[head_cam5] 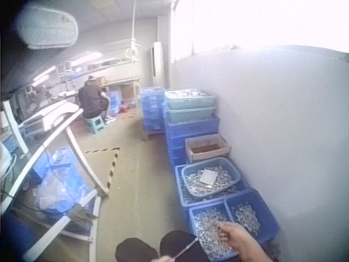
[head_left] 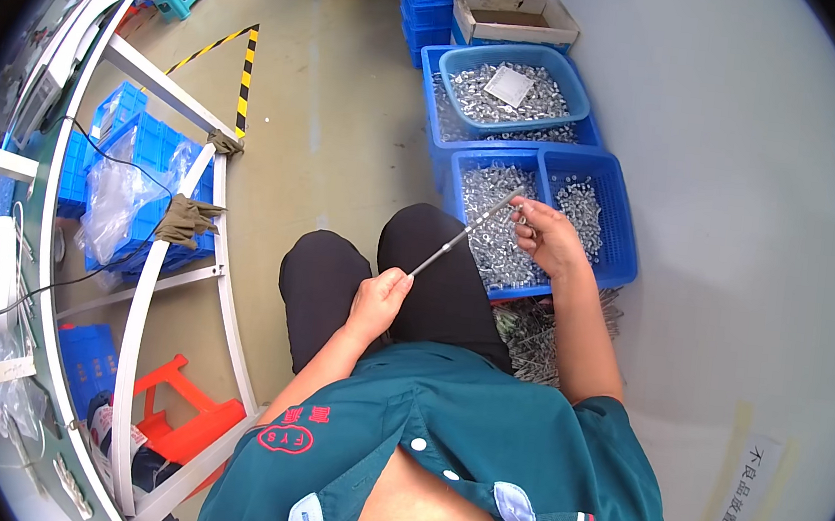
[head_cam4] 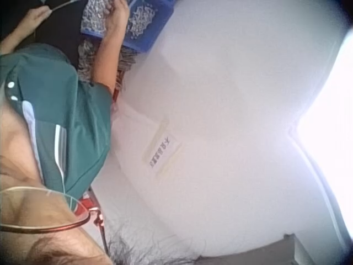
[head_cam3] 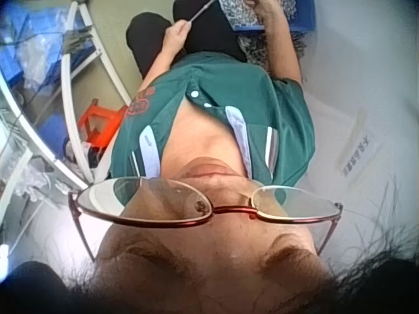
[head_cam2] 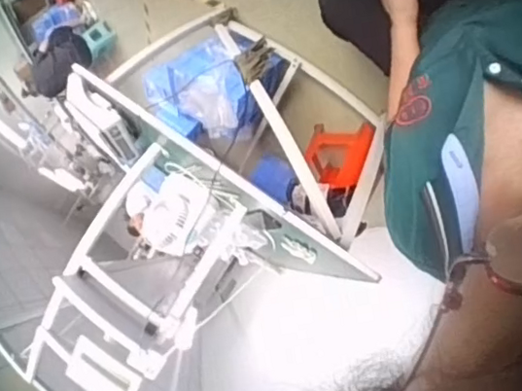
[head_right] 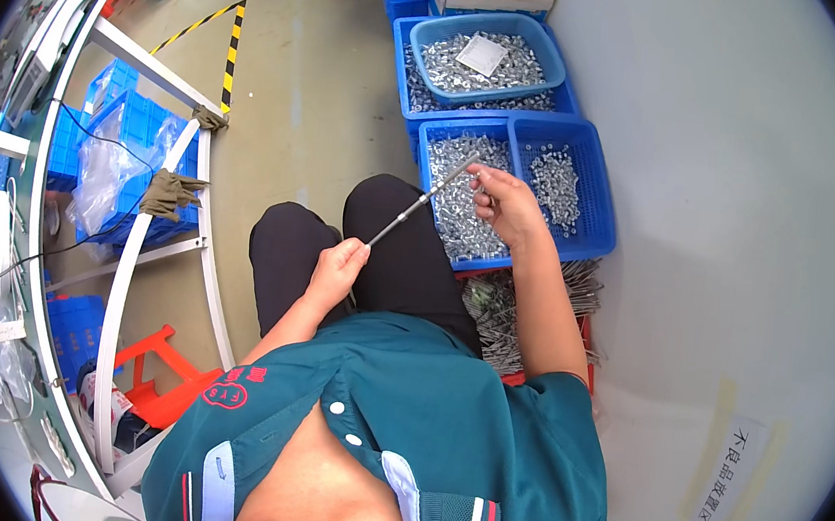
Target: Assembling small metal components onto a thin metal rod at a workstation.
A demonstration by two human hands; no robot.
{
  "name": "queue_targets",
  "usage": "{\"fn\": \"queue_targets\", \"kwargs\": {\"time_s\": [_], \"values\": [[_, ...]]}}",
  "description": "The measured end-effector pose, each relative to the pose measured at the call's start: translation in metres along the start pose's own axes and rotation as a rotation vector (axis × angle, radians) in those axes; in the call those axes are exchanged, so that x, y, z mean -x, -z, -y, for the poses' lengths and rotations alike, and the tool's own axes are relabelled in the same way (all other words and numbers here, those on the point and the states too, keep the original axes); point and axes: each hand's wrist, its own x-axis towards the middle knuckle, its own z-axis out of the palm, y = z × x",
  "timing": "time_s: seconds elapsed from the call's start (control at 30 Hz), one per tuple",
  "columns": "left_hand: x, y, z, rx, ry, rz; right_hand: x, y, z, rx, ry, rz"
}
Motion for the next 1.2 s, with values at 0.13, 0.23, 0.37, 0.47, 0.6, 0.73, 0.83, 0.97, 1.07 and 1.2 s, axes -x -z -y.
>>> {"fn": "queue_targets", "kwargs": {"time_s": [0.13, 0.23, 0.37, 0.47, 0.6, 0.73, 0.83, 0.97, 1.07, 1.2], "values": [[0.0, -0.002, 0.003, -0.005, -0.04, -0.028, -0.008, 0.004, 0.007, -0.06, 0.007, 0.147], [0.0, -0.002, 0.003, 0.019, -0.007, 0.007, -0.01, 0.004, 0.009, -0.114, 0.014, 0.161], [0.002, -0.002, 0.001, 0.017, 0.001, 0.002, -0.011, 0.0, 0.012, -0.058, 0.014, 0.123], [0.001, -0.002, 0.001, 0.038, -0.006, -0.013, -0.009, -0.004, 0.017, 0.1, 0.036, 0.071], [-0.001, -0.003, -0.004, 0.007, 0.028, -0.016, -0.008, -0.004, 0.027, 0.547, 0.131, -0.106], [-0.003, -0.003, -0.003, 0.024, 0.033, -0.043, -0.002, -0.012, 0.03, 0.522, 0.17, -0.059], [-0.004, -0.005, -0.002, 0.026, 0.052, -0.052, -0.004, -0.011, 0.02, 0.448, 0.251, -0.068], [-0.004, -0.008, -0.001, 0.015, 0.064, -0.065, -0.005, -0.015, 0.008, 0.512, 0.255, -0.07], [-0.005, -0.008, -0.002, 0.047, 0.06, -0.061, -0.002, -0.023, 0.004, 0.446, 0.178, -0.01], [-0.011, -0.011, -0.007, 0.092, 0.075, -0.075, -0.002, -0.036, -0.024, 0.481, 0.113, 0.025]]}}
